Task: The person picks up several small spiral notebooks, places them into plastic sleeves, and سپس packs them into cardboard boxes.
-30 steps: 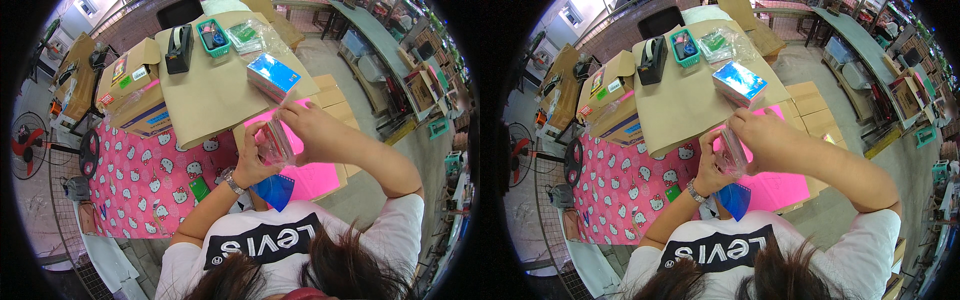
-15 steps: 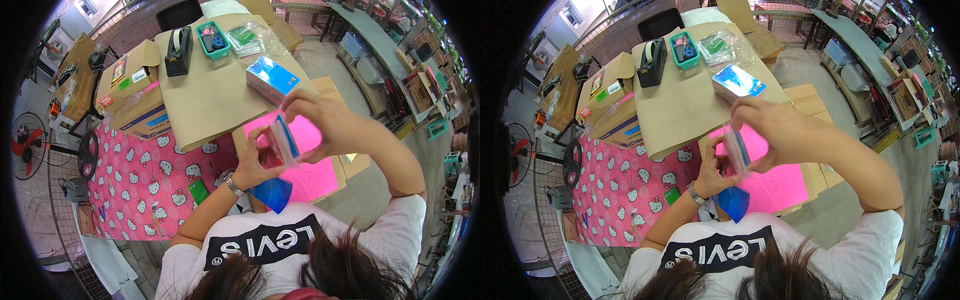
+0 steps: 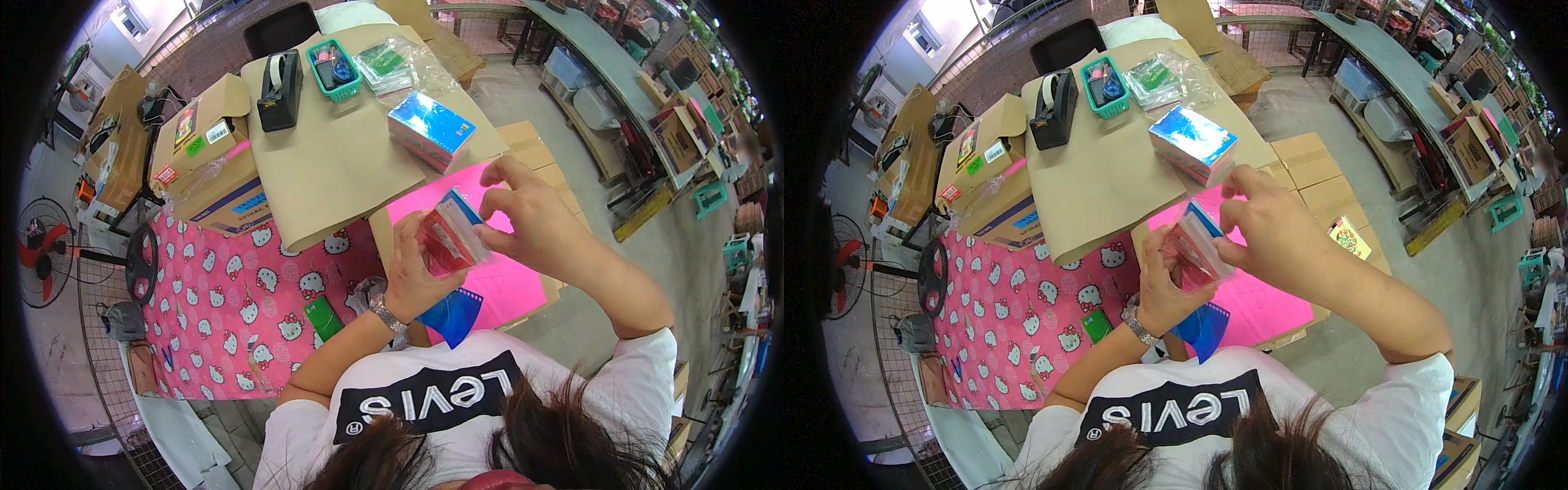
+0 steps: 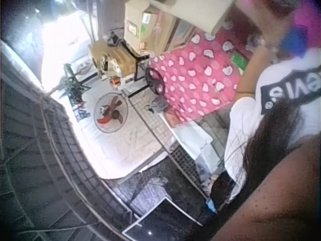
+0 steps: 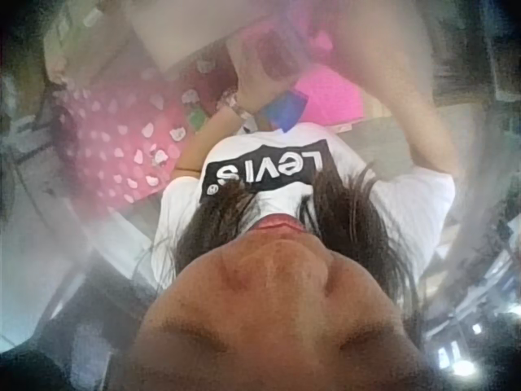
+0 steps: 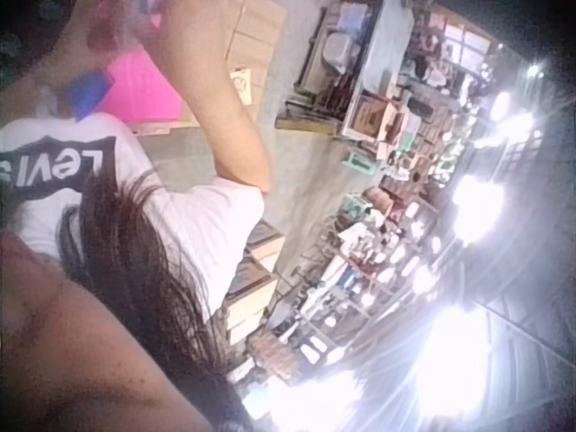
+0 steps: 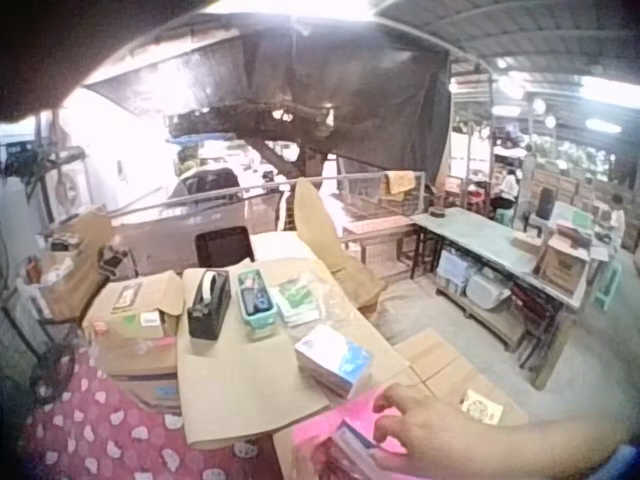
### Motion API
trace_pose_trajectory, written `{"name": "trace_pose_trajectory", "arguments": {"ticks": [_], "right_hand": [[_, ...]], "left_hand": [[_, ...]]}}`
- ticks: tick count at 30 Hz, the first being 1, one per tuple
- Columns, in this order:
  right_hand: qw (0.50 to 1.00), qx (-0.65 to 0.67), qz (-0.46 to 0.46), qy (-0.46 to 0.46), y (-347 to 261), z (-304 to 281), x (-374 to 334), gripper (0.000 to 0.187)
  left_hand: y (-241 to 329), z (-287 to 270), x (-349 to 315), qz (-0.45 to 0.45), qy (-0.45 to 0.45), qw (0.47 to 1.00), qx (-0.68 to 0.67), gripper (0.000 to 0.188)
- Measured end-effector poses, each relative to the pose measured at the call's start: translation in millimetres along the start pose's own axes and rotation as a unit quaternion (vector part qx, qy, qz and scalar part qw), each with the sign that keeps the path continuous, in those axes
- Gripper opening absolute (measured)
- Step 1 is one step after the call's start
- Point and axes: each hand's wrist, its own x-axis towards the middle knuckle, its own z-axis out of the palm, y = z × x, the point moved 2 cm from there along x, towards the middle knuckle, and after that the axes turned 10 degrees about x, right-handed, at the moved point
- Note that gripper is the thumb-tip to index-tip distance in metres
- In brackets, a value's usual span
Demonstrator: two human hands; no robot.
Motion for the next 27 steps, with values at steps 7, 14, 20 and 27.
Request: {"name": "trace_pose_trajectory", "arguments": {"ticks": [7,14,20,27], "right_hand": [[0.997,0.065,0.023,0.025,5.9,-13.1,1.2,0.014],[0.995,0.048,0.078,0.028,-2.4,-9.9,6.5,0.016],[0.993,0.107,-0.018,0.039,6.9,13.3,2.6,0.019],[0.989,0.135,0.04,-0.044,-1.7,9.3,6.3,0.018]], "left_hand": [[-1.7,-10.5,-0.6,-0.018,0.047,0.995,0.089,0.094],[-2.3,-11.3,-1.5,-0.028,0.059,0.991,0.114,0.092],[-1.7,-9.2,-2.5,-0.018,0.07,0.992,0.108,0.093],[-5.5,-8.4,-4.6,-0.014,0.092,0.994,0.057,0.097]]}}
